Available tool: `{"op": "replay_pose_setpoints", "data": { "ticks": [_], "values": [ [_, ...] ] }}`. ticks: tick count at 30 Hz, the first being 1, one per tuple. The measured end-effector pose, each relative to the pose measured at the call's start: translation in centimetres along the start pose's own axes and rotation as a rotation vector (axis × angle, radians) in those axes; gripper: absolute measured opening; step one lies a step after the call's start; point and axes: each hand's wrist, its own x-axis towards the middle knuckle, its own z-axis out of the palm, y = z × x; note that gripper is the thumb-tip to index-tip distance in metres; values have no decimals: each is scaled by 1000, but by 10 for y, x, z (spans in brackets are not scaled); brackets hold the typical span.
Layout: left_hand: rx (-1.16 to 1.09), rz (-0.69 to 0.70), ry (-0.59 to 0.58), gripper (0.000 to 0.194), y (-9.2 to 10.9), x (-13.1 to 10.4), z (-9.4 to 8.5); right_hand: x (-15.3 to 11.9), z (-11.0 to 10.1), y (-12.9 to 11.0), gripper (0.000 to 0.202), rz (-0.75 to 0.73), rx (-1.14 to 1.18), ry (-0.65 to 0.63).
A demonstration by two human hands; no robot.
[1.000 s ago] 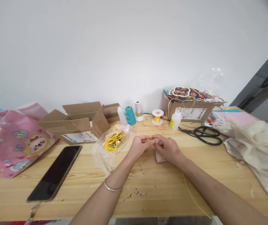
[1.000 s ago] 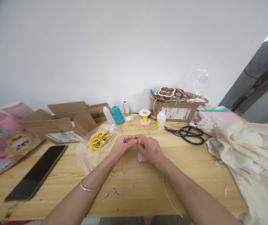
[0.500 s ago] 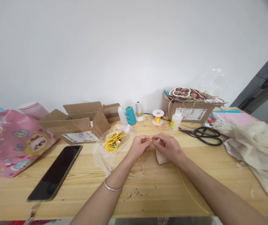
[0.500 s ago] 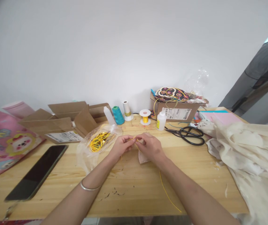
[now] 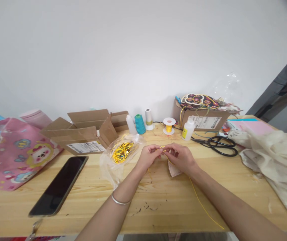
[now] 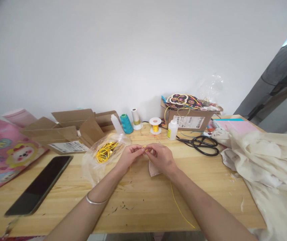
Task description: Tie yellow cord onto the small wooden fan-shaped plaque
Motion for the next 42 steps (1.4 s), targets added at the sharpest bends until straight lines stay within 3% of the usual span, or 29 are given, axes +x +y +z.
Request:
{"op": "replay_pose_setpoints", "data": {
  "ticks": [18,24,33,37,42],
  "values": [
    [-5,19,109,18,-2,0,0,0,0,4,15,-18,-33,-8],
    [21,100,73,17,-1,1,-2,0,0,3,16,6,-50,-15],
    [73,160,7,33,-1,-1,-2,1,-2,0,16,84,-29,-25],
    [134,142,-15,28,-2,-1,0,3,-2,-2,13,164,69,-21],
    [172,146,-24,21,-1,-1,2,4,-7,-5,15,322,347,-103]
  ]
}}
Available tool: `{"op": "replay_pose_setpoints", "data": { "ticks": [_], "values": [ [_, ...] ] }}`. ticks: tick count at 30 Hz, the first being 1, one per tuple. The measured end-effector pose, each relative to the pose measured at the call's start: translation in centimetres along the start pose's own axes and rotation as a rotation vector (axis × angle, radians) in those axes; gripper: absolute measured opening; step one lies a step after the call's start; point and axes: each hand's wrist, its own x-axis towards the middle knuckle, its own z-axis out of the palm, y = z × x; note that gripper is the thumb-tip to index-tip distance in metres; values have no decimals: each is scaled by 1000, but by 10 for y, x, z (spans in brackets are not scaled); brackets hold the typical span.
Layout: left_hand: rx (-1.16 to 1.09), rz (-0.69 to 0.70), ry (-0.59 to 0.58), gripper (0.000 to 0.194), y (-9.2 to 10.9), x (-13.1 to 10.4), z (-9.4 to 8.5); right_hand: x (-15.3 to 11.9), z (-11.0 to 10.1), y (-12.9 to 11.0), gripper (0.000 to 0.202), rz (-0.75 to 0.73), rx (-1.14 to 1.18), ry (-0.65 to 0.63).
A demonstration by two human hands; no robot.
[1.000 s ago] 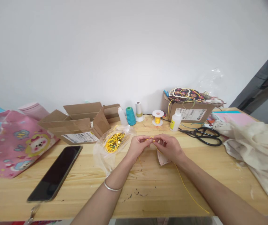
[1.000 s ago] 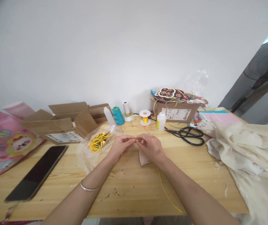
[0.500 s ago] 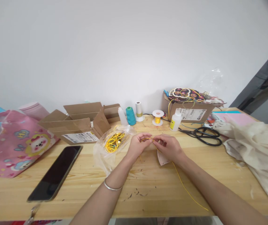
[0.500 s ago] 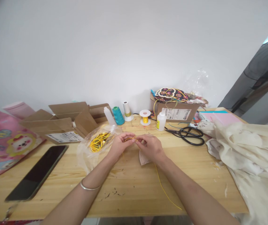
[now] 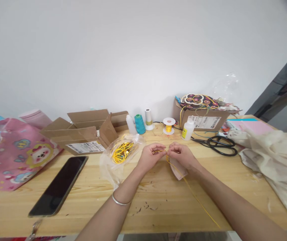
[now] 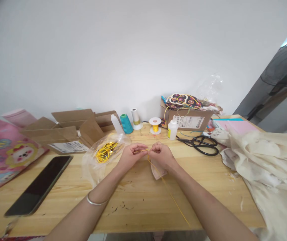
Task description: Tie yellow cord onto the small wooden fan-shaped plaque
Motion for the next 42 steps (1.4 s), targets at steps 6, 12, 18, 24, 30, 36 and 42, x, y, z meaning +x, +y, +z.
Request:
{"op": "replay_pose_setpoints", "data": {
  "ticks": [6,12,18,24,30,36,42],
  "values": [
    [0,6,83,21,-2,2,-4,-2,-17,-11,13,65,385,-197],
    [-3,-1,110,24,-3,3,-6,-15,-54,-22,35,-100,653,-218],
    [-23,-27,131,24,-3,2,-5,-11,-53,-16,46,-174,371,-76],
    [-40,-12,120,25,-3,3,-5,4,-7,3,26,-138,-270,80],
    [-32,4,101,25,-6,3,-5,3,2,15,23,-320,-472,8],
    [-61,-28,88,26,-4,3,-5,3,0,14,33,-341,-508,-2],
    [-90,-41,68,26,-5,3,-7,3,-3,13,33,-336,-509,47]
  ]
}}
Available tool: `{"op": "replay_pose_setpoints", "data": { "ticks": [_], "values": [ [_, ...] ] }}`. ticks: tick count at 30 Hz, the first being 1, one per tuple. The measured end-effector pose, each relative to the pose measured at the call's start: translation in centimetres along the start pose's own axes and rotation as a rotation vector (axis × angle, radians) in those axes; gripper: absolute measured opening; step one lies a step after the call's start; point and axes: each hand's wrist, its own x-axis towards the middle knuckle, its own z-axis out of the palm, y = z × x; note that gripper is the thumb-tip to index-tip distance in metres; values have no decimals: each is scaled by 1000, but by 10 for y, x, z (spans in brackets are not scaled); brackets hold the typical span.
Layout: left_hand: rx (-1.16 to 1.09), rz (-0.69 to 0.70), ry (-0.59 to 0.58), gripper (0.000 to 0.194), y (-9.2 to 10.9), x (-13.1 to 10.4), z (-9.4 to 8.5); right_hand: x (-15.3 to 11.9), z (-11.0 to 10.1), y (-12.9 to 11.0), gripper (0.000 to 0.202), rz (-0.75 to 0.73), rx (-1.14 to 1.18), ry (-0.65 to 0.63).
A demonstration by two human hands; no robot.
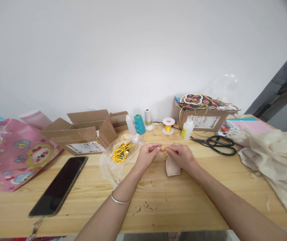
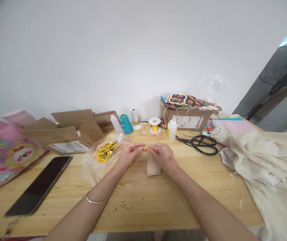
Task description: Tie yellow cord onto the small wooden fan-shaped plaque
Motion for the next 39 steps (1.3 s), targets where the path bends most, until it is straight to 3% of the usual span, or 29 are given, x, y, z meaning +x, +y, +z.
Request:
{"op": "replay_pose_setpoints", "data": {
  "ticks": [12,18,24,32,39],
  "values": [
    [19,19,26,22,-3,3,0,1,-7,-10,22,90,64,154],
    [161,84,56,19,0,2,0,1,-8,-12,17,100,81,201],
    [270,95,-27,21,-1,1,-2,1,-8,-10,17,121,91,206],
    [166,-9,-67,15,5,-3,0,3,-11,-12,16,233,242,227],
    [57,-97,-34,16,12,-5,3,2,-11,-12,17,303,320,240]
  ]
}}
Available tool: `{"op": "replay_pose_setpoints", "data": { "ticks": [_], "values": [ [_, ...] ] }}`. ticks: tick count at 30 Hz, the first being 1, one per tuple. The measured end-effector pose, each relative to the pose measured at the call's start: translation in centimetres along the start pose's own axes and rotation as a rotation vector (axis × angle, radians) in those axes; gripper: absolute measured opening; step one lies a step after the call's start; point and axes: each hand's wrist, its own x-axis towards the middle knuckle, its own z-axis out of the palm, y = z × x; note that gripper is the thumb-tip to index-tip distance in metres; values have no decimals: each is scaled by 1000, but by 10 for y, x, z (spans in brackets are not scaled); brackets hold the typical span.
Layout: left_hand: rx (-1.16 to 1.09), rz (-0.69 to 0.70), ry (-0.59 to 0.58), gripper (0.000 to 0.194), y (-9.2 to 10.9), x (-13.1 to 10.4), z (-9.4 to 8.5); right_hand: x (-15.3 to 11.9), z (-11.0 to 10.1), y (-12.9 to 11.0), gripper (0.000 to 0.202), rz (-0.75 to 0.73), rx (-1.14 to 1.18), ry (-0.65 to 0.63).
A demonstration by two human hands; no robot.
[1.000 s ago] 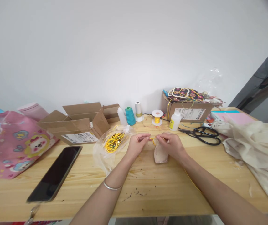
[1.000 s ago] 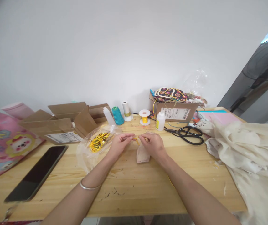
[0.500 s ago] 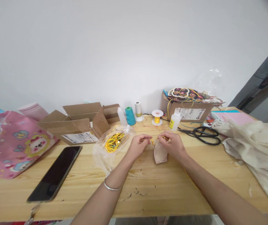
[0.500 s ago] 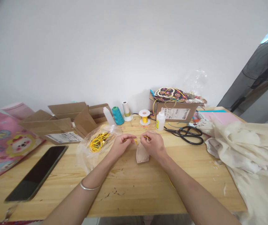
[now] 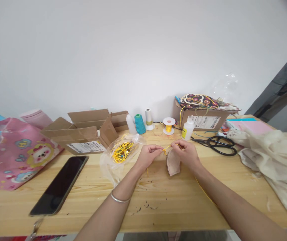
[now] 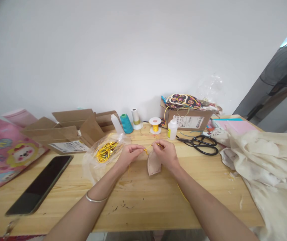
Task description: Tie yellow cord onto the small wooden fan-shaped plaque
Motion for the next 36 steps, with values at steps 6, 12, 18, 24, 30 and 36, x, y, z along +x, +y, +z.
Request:
{"op": "replay_pose_setpoints", "data": {
  "ticks": [6,12,18,24,30,36],
  "values": [
    [-12,-36,-11,23,0,-1,1,-1,-2,-3,16,-92,-1,59],
    [-22,-34,-36,24,1,-1,3,-4,-5,-10,14,-227,3,119],
    [-76,-30,-72,26,3,-4,2,-3,-3,-5,15,-190,41,121],
    [-51,-29,-127,28,1,-5,3,-1,-1,0,16,-148,73,102],
    [-63,-9,-62,25,-1,-2,4,-2,-2,-3,15,-169,65,115],
    [-81,-42,-2,26,1,-2,2,-6,-4,-8,15,-287,10,133]
  ]
}}
